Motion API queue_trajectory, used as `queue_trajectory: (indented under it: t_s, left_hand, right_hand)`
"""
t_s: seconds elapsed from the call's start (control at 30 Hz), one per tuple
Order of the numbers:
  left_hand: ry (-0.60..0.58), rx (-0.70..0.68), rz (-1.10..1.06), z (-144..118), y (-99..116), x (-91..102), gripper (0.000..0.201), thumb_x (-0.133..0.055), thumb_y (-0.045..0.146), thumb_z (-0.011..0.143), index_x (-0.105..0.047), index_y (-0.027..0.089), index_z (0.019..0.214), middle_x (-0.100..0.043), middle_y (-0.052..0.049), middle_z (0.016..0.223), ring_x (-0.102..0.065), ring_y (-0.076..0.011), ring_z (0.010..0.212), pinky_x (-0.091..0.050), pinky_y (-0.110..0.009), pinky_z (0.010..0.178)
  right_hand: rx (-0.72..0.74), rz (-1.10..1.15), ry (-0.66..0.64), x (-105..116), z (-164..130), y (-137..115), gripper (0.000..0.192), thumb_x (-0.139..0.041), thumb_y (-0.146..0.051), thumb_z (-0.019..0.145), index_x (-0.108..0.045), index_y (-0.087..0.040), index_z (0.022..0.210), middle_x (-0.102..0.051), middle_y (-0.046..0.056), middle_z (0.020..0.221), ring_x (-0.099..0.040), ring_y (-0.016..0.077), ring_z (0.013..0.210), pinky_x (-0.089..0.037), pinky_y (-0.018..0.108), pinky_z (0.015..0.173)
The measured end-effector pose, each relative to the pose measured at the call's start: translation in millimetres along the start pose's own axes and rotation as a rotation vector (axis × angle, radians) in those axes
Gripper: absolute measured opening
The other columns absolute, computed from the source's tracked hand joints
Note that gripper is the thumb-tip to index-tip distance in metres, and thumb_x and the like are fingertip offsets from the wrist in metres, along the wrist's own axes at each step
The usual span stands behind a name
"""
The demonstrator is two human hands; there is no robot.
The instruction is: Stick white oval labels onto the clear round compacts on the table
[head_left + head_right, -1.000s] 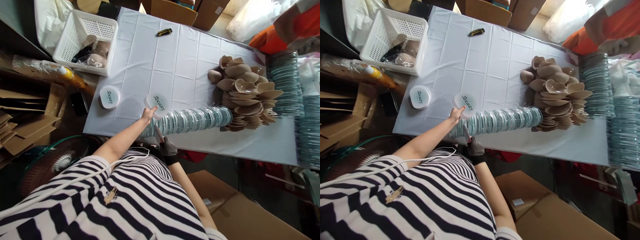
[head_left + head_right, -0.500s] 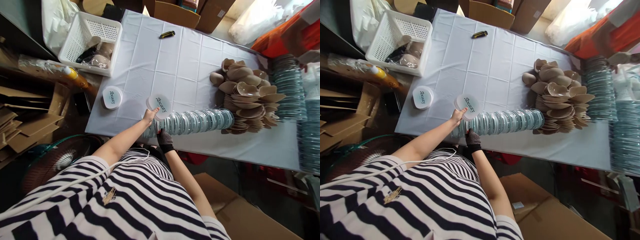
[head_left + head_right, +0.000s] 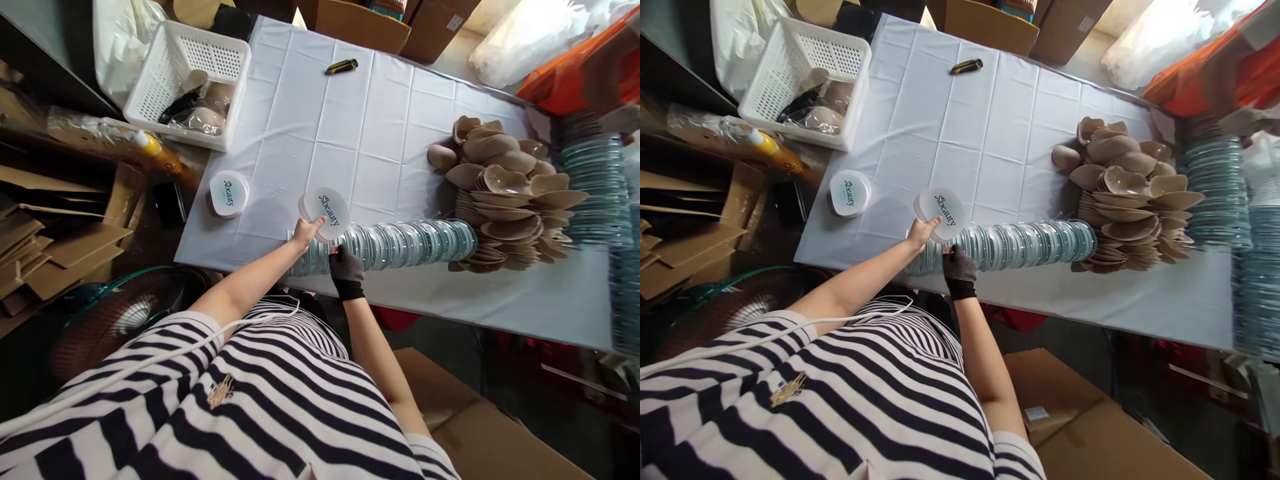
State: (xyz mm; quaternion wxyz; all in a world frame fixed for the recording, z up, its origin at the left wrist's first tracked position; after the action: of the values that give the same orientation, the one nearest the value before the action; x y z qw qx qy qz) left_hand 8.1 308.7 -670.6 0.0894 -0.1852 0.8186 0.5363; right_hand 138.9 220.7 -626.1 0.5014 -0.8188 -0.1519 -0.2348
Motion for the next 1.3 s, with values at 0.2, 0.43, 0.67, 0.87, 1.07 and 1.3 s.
queue_trajectory:
  t_s: [0.2, 0.43, 0.67, 0.87, 1.07, 1.3]
  left_hand:
    - [-0.035, -0.009, -0.018, -19, 9, 0.8, 0.046, -0.087, 0.034, 0.062, -0.073, 0.013, 0.101, -0.075, -0.011, 0.108, -0.067, -0.0282, 0.106, -0.05, -0.044, 0.1]
    - [-0.064, 0.05, -0.06, -27, 11, 15.2, 0.042, -0.088, 0.037, 0.059, -0.075, 0.016, 0.093, -0.076, -0.008, 0.097, -0.069, -0.0265, 0.098, -0.052, -0.039, 0.091]
    - [0.172, 0.017, -0.066, 6, 23, 53.5, 0.049, -0.091, 0.042, 0.055, -0.073, 0.01, 0.088, -0.076, -0.01, 0.092, -0.069, -0.0232, 0.094, -0.054, -0.034, 0.088]
    - [0.189, 0.063, -0.028, 8, 17, 56.4, 0.041, -0.089, 0.039, 0.061, -0.073, 0.011, 0.085, -0.075, -0.008, 0.083, -0.069, -0.0223, 0.093, -0.056, -0.033, 0.084]
    - [0.208, 0.072, -0.028, 6, 20, 57.2, 0.035, -0.088, 0.037, 0.064, -0.072, 0.011, 0.083, -0.074, -0.008, 0.079, -0.07, -0.0221, 0.093, -0.057, -0.033, 0.084]
    - [0.202, 0.079, -0.035, 4, 18, 55.3, 0.034, -0.088, 0.034, 0.064, -0.073, 0.012, 0.086, -0.075, -0.008, 0.081, -0.07, -0.0239, 0.098, -0.057, -0.036, 0.087]
  right_hand:
    - [0.342, -0.168, 0.278, 28, 19, -33, 0.056, -0.049, -0.039, 0.089, -0.048, -0.013, 0.139, -0.043, 0.018, 0.149, -0.037, 0.0287, 0.14, -0.034, 0.048, 0.115]
    - [0.182, -0.09, 0.321, 9, -6, -28, 0.042, -0.04, -0.039, 0.091, -0.059, -0.013, 0.117, -0.069, 0.016, 0.102, -0.065, 0.0271, 0.094, -0.053, 0.04, 0.08]
    - [0.181, -0.63, -0.175, -6, -111, 22, 0.04, -0.041, -0.04, 0.094, -0.06, -0.019, 0.123, -0.073, 0.011, 0.087, -0.068, 0.0237, 0.076, -0.046, 0.029, 0.066]
    - [0.015, -0.762, -0.362, -73, -76, 4, 0.039, -0.044, -0.038, 0.097, -0.048, -0.021, 0.131, -0.072, 0.012, 0.096, -0.07, 0.0262, 0.087, -0.045, 0.03, 0.068]
    - [0.001, -0.731, -0.316, -75, -59, -12, 0.03, -0.038, -0.036, 0.1, -0.052, -0.02, 0.121, -0.071, 0.01, 0.095, -0.07, 0.0235, 0.087, -0.046, 0.03, 0.07]
    - [0.059, -0.74, -0.298, -89, -40, -8, 0.031, -0.033, -0.028, 0.101, -0.057, -0.018, 0.117, -0.07, 0.014, 0.1, -0.068, 0.0255, 0.091, -0.048, 0.035, 0.078]
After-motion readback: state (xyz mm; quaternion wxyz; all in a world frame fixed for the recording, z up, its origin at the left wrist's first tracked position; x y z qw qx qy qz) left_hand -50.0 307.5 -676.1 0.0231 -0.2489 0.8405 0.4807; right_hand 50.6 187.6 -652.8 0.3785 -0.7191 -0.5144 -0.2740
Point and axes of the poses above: each hand's wrist, its own z-axis towards the middle knuckle, its own x-axis out of the back of the hand, y = z × x, the point moved 4 cm from there along z, towards the middle knuckle
